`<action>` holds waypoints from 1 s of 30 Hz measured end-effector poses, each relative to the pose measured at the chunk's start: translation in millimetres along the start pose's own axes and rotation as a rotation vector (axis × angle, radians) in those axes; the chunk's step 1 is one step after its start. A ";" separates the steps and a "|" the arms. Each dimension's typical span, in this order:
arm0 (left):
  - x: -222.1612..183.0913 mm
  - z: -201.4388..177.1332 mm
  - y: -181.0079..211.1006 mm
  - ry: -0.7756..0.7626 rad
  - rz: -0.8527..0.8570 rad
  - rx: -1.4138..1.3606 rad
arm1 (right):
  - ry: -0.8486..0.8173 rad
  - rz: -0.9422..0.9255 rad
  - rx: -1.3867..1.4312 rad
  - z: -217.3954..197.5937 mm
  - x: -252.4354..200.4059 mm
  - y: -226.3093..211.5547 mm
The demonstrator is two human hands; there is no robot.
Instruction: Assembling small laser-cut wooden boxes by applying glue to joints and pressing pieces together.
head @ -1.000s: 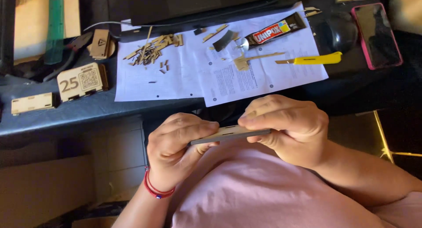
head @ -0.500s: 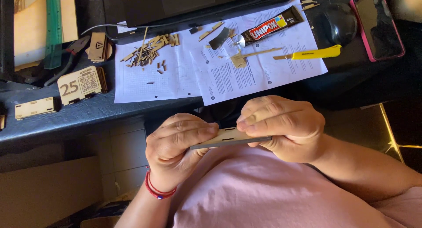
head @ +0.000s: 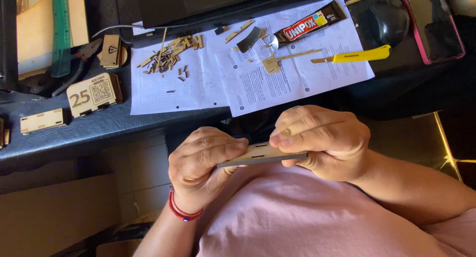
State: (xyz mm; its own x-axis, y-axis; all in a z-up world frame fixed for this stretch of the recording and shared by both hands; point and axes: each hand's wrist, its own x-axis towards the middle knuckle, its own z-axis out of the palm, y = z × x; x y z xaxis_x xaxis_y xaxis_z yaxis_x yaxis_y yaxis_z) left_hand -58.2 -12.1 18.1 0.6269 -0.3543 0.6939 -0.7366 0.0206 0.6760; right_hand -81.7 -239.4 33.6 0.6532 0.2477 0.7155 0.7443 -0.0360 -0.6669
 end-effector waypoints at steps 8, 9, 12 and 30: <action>0.4 1.4 1.9 -0.008 0.008 0.030 | -0.003 0.007 -0.023 -0.5 0.3 -0.9; 0.4 1.5 2.2 -0.007 0.004 0.035 | -0.002 0.002 -0.031 -0.2 0.5 -0.8; -0.7 1.4 0.9 -0.004 0.008 0.030 | 0.001 0.012 -0.015 0.6 0.1 -1.1; 10.4 -3.7 14.2 -0.097 0.089 0.085 | -0.199 0.053 -0.088 0.0 22.1 -13.7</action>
State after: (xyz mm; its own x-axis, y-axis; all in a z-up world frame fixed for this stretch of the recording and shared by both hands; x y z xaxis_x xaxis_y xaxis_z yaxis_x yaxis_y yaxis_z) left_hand -61.2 -12.0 35.8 0.5337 -0.4432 0.7203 -0.8096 -0.0215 0.5866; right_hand -77.5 -233.4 58.6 0.6578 0.4287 0.6192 0.7247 -0.1366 -0.6754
